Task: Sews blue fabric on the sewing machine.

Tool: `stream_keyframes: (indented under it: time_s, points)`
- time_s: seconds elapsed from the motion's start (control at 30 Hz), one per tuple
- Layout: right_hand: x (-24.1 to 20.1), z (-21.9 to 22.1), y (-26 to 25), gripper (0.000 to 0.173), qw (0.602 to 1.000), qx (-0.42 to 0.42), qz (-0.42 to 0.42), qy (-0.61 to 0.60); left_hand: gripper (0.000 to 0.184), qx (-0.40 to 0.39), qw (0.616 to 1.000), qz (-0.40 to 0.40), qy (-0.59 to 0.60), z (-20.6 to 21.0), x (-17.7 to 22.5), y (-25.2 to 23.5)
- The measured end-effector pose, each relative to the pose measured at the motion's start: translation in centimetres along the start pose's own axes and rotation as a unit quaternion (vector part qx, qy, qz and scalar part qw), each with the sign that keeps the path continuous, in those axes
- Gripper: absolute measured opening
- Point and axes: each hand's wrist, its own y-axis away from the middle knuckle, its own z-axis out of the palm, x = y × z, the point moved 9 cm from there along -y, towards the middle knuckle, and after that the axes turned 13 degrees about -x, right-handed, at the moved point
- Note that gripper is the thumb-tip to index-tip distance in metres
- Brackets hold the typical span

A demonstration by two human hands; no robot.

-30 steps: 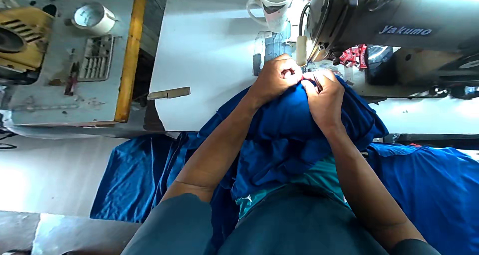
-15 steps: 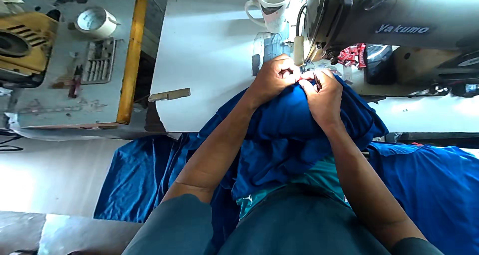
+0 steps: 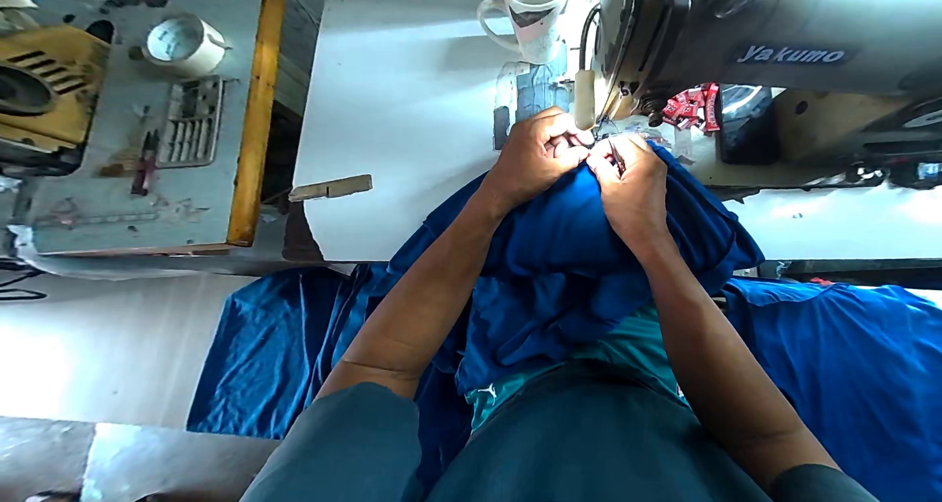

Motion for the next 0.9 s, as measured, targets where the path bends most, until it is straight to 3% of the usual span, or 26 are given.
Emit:
stream_keyframes:
  time_s: [0.23,0.53,0.9]
  points:
    - [0.4,0.1,-0.7,0.014,0.997,-0.063,0.039,0.011,0.011,-0.001,0.999,0.053,0.014,0.0,0.6,0.2]
    - [0.7,0.2,-1.1,0.014,0.994,-0.098,0.052,-0.001,0.008,-0.006,0.999,0.050,-0.014,0.0,0.7,0.1]
    - [-0.2,0.2,0.1,0.010,0.999,-0.002,-0.019,0.028,0.011,-0.024,0.999,-0.001,-0.045,0.5,0.4,-0.2]
